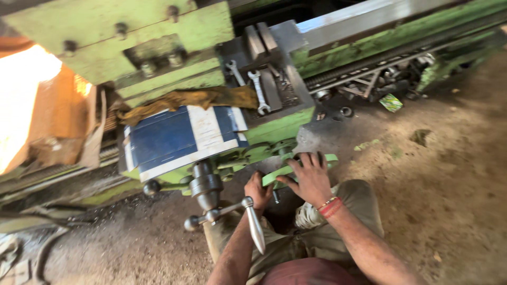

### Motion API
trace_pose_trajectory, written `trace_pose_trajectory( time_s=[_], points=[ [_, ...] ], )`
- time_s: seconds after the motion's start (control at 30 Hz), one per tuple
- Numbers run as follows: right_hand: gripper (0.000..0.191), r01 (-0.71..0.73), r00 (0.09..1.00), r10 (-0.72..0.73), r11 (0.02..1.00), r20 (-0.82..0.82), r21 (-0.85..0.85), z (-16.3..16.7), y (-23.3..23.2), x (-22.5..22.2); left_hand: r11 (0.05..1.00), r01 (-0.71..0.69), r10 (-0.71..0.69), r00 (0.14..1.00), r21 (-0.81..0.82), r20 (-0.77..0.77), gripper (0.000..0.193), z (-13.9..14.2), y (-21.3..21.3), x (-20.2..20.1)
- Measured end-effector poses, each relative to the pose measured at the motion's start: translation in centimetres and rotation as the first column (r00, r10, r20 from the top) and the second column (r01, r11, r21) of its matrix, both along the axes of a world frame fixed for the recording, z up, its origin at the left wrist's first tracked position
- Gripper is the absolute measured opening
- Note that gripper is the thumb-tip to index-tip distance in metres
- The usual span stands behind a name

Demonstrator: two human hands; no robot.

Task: The person sits on the floor and operates a lathe by turning a green handwheel with both hands. The person repeatedly adjusts the wheel to control the machine's movement.

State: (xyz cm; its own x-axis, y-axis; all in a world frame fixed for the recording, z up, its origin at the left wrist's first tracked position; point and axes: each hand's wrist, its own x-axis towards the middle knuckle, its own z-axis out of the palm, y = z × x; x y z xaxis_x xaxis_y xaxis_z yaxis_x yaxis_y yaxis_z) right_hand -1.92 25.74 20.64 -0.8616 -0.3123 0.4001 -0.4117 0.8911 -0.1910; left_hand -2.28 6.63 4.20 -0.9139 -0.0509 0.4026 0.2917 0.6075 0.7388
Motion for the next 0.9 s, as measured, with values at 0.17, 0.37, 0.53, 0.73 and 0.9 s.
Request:
trace_pose_trajectory(
  time_s=[0.17,0.37,0.53,0.73,0.9],
  points=[
    [0.057,0.010,0.999,-0.010,1.000,-0.048,0.000,0.2,-0.5,0.1,1.000,0.010,-0.010,1.000,0.002,0.011,0.038,0.8,-0.3,0.1],
    [0.057,0.010,1.000,-0.009,0.999,-0.028,0.048,0.3,-1.1,0.1,1.000,-0.005,0.005,1.000,-0.030,0.022,0.035,1.8,-0.6,0.2],
    [0.060,0.013,0.999,-0.010,0.997,-0.042,0.075,0.0,-1.4,0.1,1.000,-0.012,0.012,1.000,0.002,0.013,0.033,2.5,-0.7,0.5],
    [0.063,0.029,0.999,-0.025,0.993,-0.040,0.111,-0.3,-1.7,0.1,1.000,0.000,0.000,1.000,0.000,-0.008,0.034,2.6,-0.9,0.4],
    [0.065,0.044,0.999,-0.041,0.989,-0.020,0.139,-0.5,-1.7,0.1,1.000,0.007,-0.007,1.000,-0.014,0.013,0.038,2.5,-1.2,0.5]
  ],
)
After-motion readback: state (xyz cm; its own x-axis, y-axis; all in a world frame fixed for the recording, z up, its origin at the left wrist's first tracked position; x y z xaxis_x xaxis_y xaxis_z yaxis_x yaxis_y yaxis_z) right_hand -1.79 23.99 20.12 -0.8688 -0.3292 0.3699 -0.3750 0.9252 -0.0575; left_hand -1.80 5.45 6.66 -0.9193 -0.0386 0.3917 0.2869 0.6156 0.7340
